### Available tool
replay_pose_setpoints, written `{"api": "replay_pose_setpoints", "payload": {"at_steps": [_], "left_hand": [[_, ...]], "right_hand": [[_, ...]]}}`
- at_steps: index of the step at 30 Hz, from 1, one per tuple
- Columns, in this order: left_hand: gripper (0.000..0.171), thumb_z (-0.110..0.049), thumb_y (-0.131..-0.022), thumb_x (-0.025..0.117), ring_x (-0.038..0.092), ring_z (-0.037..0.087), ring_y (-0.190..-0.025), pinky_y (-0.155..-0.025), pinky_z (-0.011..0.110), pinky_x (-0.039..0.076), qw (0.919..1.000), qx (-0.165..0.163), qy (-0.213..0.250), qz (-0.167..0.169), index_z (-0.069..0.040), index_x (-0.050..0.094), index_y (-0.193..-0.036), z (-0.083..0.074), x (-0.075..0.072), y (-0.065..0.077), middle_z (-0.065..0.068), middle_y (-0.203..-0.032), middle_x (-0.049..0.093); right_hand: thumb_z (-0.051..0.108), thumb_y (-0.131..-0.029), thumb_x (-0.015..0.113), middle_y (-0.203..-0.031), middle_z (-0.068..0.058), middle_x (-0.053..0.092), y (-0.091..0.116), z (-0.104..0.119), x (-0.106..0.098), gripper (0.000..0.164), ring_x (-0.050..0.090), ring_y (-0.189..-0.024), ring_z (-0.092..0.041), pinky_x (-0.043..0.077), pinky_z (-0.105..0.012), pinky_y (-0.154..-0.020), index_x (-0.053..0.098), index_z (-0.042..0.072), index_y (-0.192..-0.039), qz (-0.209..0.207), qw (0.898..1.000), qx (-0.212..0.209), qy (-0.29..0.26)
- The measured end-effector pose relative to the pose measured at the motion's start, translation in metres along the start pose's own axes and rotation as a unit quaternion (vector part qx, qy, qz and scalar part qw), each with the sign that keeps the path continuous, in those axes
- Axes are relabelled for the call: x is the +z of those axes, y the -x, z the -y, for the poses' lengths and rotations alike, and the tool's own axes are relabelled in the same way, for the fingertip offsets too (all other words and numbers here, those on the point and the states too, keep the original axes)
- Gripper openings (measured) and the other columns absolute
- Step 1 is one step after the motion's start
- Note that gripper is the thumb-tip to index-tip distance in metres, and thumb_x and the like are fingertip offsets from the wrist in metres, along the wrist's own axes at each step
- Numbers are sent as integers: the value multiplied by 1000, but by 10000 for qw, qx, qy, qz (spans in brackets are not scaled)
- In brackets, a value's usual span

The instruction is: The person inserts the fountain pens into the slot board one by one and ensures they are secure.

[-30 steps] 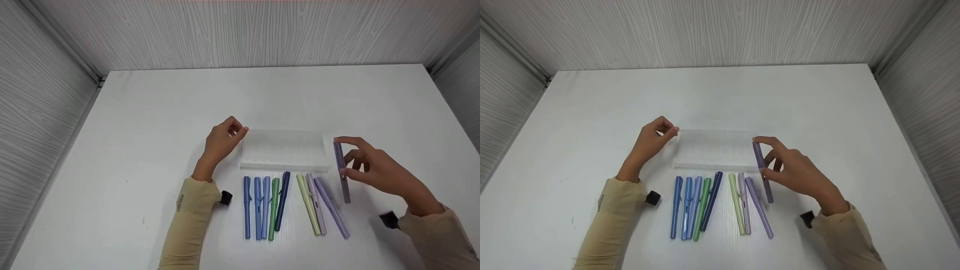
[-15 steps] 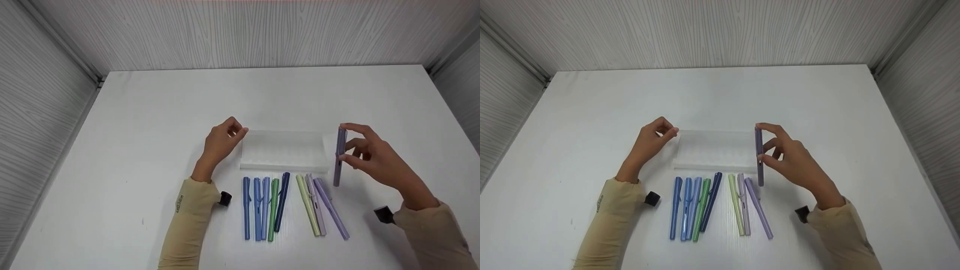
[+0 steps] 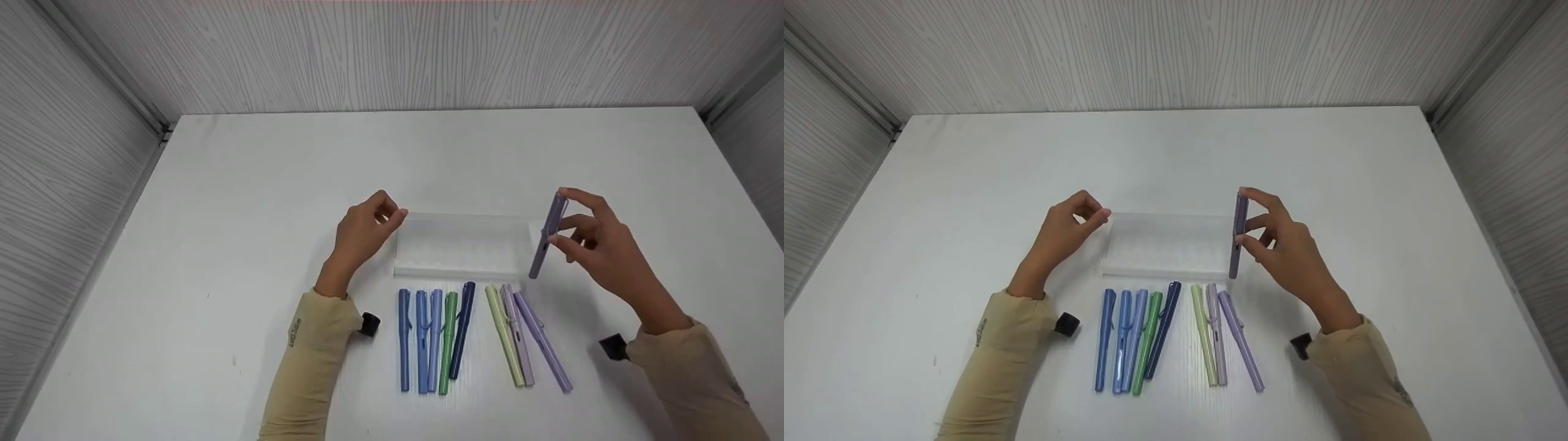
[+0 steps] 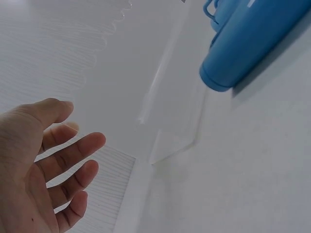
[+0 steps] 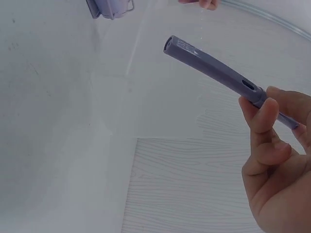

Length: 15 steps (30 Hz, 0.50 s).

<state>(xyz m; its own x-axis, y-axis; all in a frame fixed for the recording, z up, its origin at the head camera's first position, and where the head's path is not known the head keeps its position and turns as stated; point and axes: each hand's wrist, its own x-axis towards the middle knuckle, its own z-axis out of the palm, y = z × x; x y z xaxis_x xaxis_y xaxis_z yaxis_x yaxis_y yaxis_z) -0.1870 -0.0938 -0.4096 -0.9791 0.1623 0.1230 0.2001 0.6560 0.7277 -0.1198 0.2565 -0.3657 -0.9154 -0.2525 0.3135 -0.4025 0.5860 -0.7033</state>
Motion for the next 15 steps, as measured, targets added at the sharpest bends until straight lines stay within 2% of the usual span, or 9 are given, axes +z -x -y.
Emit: {"api": "replay_pose_setpoints", "payload": {"at_steps": [9, 15], "left_hand": [[24, -38, -93, 62, 62, 19, -88, -74, 35, 50, 10000, -62, 47, 7, -14, 63, -95, 0, -1, 1, 3, -91, 70], [24, -38, -93, 62, 62, 18, -89, -75, 34, 49, 9999, -105, 68, 38, -15, 63, -96, -1, -1, 1, 2, -92, 70]], "right_hand": [[-1, -87, 67, -90, 24, 62, -5, -9, 10, 65, 54, -54, -9, 40, -18, -53, 40, 18, -143, -206, 9996, -17, 216], [-4, -86, 66, -90, 27, 62, -6, -14, 13, 66, 54, -53, -7, 39, -18, -52, 39, 17, -143, -351, 9993, 60, 141]]}}
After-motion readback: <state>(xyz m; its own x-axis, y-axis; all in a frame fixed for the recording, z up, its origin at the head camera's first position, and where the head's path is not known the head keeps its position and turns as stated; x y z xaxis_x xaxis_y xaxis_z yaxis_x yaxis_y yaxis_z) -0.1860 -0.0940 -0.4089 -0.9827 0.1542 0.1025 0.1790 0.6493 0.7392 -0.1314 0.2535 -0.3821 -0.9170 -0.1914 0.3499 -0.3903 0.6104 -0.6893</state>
